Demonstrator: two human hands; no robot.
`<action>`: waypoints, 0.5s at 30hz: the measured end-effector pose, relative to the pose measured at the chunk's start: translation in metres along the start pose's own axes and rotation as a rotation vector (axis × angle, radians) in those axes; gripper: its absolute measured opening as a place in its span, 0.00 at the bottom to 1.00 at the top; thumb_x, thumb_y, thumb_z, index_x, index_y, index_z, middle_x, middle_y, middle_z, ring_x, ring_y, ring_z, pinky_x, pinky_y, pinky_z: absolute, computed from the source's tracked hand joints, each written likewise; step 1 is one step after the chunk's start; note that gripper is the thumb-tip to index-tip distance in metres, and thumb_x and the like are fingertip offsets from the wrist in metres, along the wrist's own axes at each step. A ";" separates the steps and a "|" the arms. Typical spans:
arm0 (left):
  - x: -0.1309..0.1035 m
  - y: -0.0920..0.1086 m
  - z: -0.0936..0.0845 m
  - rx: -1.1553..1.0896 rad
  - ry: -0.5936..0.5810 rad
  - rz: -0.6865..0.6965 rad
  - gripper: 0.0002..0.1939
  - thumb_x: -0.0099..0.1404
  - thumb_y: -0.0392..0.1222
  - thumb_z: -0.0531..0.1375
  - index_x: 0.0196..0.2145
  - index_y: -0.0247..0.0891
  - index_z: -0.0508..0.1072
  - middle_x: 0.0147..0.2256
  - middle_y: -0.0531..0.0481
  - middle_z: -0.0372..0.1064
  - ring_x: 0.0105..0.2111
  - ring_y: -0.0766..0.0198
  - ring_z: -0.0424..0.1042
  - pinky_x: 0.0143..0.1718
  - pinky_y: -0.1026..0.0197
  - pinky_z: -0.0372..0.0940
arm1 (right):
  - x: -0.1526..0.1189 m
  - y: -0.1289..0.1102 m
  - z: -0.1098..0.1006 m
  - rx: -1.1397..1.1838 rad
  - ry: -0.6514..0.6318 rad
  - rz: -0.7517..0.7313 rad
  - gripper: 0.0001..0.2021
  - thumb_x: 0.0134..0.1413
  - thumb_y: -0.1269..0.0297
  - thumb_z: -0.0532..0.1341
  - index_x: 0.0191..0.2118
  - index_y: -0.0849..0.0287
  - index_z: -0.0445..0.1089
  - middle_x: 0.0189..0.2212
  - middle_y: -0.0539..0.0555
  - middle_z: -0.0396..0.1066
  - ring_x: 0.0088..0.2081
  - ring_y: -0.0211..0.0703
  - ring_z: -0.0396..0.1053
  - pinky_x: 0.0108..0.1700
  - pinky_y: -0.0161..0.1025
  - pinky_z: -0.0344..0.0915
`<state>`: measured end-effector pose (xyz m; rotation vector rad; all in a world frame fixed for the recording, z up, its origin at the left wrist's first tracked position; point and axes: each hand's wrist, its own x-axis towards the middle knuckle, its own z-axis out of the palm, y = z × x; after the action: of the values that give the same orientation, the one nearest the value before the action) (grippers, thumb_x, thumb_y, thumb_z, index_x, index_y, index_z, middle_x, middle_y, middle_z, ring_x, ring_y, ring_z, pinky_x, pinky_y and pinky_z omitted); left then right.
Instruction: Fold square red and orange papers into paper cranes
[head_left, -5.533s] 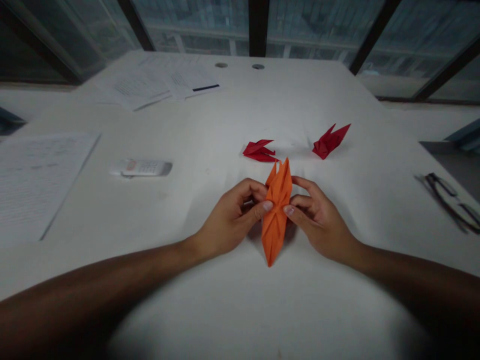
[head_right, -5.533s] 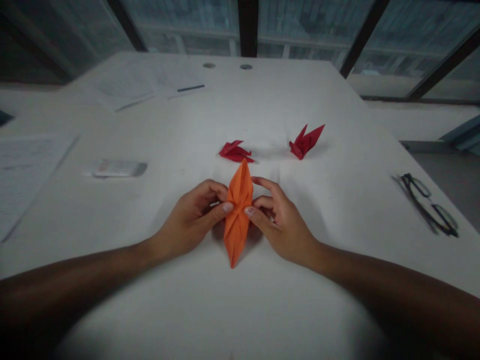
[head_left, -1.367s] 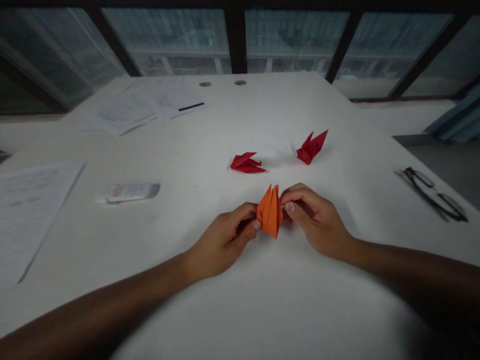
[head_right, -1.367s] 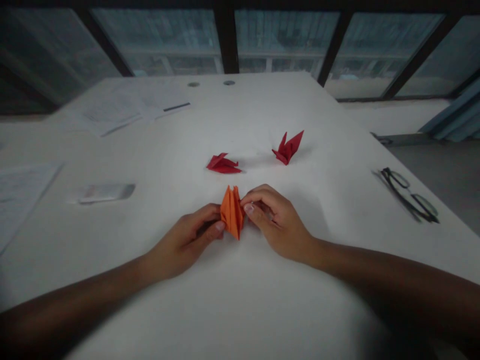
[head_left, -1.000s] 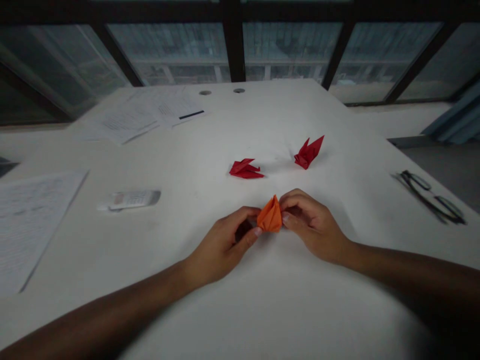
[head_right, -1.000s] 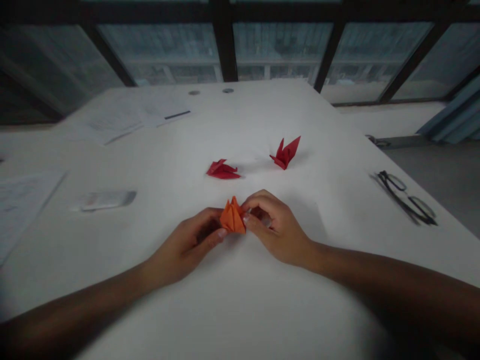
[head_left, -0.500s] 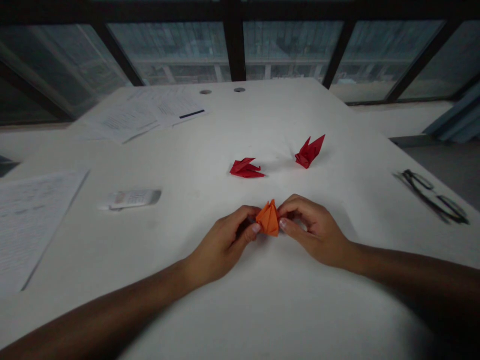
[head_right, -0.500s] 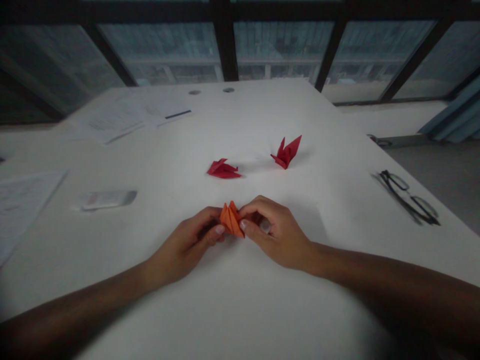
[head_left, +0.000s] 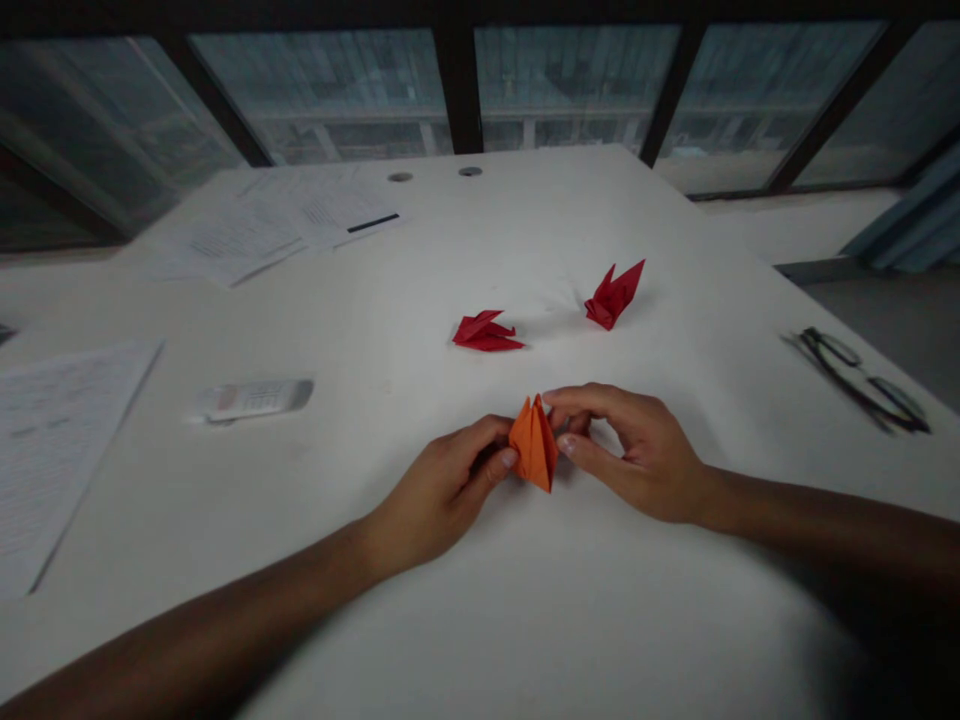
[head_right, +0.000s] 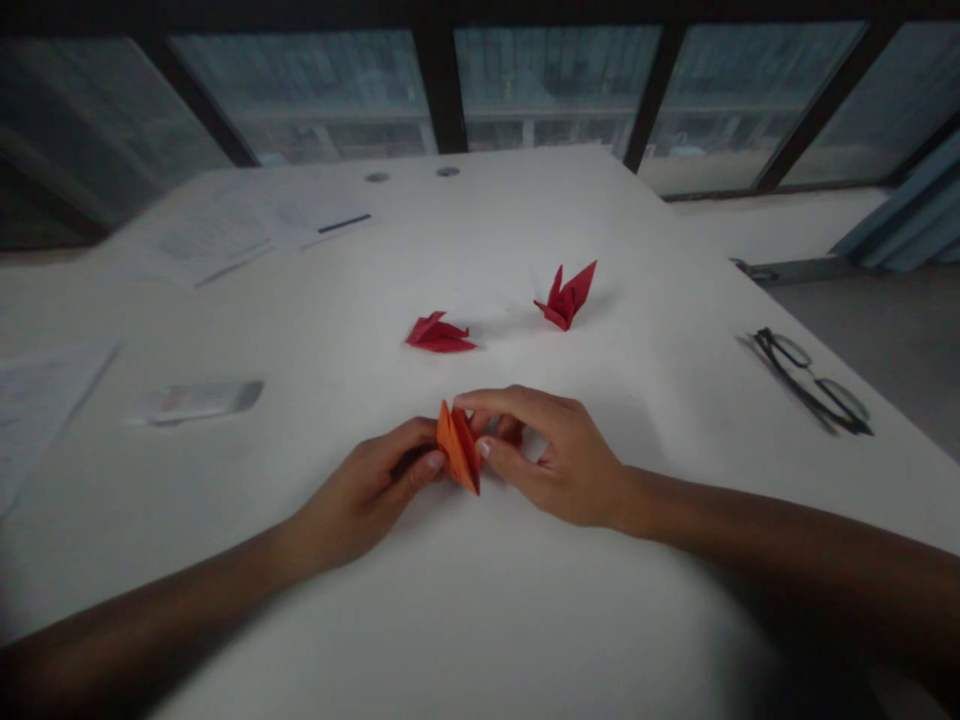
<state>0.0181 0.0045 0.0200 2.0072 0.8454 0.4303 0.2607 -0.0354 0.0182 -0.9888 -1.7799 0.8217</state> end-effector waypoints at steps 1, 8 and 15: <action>0.000 0.000 0.000 0.003 -0.006 0.000 0.12 0.78 0.47 0.52 0.47 0.41 0.72 0.40 0.51 0.75 0.39 0.63 0.73 0.44 0.61 0.66 | 0.000 0.000 0.000 0.014 0.005 0.017 0.22 0.61 0.71 0.65 0.59 0.48 0.72 0.43 0.51 0.79 0.38 0.41 0.76 0.43 0.41 0.74; 0.000 0.000 -0.001 0.019 -0.036 -0.008 0.13 0.78 0.47 0.51 0.46 0.40 0.73 0.40 0.51 0.74 0.39 0.63 0.73 0.45 0.60 0.66 | 0.001 0.000 0.001 0.072 0.003 0.083 0.21 0.58 0.74 0.65 0.55 0.50 0.74 0.38 0.50 0.79 0.34 0.40 0.76 0.39 0.40 0.74; -0.001 -0.001 -0.001 0.041 -0.024 0.027 0.11 0.78 0.43 0.52 0.46 0.42 0.73 0.39 0.53 0.75 0.38 0.65 0.74 0.44 0.62 0.66 | 0.001 0.000 0.000 0.108 -0.104 0.027 0.20 0.62 0.72 0.65 0.58 0.49 0.71 0.40 0.50 0.79 0.38 0.41 0.77 0.40 0.41 0.75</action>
<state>0.0168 0.0050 0.0191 2.0594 0.8188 0.4068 0.2607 -0.0346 0.0187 -0.9156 -1.7924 0.9914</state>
